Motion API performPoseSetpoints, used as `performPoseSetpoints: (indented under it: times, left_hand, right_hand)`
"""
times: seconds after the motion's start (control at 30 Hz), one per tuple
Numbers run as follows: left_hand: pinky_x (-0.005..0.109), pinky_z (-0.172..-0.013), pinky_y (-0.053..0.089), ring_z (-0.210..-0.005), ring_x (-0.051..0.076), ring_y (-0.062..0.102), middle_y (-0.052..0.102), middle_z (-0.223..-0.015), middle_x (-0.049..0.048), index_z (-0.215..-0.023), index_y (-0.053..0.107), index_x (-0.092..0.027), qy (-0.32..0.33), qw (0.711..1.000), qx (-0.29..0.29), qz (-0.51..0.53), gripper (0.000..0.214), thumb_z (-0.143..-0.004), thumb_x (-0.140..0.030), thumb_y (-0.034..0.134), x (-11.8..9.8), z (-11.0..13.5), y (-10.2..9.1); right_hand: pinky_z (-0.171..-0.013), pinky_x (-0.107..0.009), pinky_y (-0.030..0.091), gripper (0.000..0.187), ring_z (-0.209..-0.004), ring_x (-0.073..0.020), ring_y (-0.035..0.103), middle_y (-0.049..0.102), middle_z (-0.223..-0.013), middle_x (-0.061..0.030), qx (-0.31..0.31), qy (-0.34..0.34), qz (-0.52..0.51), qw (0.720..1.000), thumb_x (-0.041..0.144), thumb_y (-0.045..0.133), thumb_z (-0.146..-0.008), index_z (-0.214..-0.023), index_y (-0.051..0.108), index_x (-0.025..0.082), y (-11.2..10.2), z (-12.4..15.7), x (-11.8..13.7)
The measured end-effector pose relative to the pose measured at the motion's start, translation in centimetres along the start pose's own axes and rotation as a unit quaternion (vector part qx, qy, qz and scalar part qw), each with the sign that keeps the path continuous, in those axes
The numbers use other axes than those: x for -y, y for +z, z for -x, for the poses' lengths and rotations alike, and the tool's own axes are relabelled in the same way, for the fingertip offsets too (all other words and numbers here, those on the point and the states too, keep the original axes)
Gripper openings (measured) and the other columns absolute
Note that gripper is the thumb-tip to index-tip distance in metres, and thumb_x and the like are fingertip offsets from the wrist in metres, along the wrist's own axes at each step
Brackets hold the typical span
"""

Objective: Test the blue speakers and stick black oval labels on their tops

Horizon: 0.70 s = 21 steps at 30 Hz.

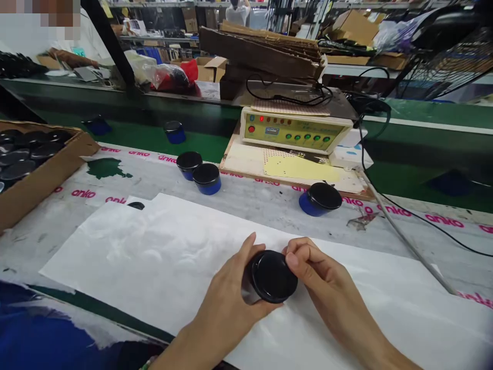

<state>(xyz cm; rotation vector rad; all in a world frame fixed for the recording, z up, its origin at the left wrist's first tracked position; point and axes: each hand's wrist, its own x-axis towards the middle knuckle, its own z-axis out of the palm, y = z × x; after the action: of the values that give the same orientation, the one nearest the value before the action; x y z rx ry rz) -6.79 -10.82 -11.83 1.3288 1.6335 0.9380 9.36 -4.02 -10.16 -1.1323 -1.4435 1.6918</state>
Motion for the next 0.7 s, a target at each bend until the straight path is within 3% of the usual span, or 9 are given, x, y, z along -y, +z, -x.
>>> performPoseSetpoints:
  times: [0.27, 0.7]
  left_hand:
    - [0.038, -0.102, 0.047, -0.122, 0.018, 0.054, 0.056, -0.134, -0.0063, -0.140, 0.016, -0.045, 0.046, 0.998, -0.004, -0.030, 0.095, -0.070, -0.027, 0.078, 0.4, 0.1, 0.0]
    - [0.039, -0.099, 0.050, -0.119, 0.020, 0.057, 0.057, -0.133, -0.0045, -0.141, 0.016, -0.043, 0.070, 0.996, -0.018, -0.058, 0.093, -0.072, -0.027, 0.077, 0.4, 0.1, 0.1]
  right_hand:
    - [-0.068, -0.022, 0.045, 0.027, -0.078, -0.0130, 0.052, 0.049, -0.085, -0.0009, -0.036, -0.068, 0.094, 0.993, 0.038, 0.060, -0.086, -0.067, 0.054, 0.020, 0.7, -0.2, 0.7]
    - [-0.068, -0.027, 0.046, 0.019, -0.084, -0.0157, 0.054, 0.051, -0.087, -0.0022, -0.065, -0.163, 0.190, 0.966, 0.027, 0.056, -0.090, -0.073, 0.049, 0.022, 0.9, 0.3, -0.5]
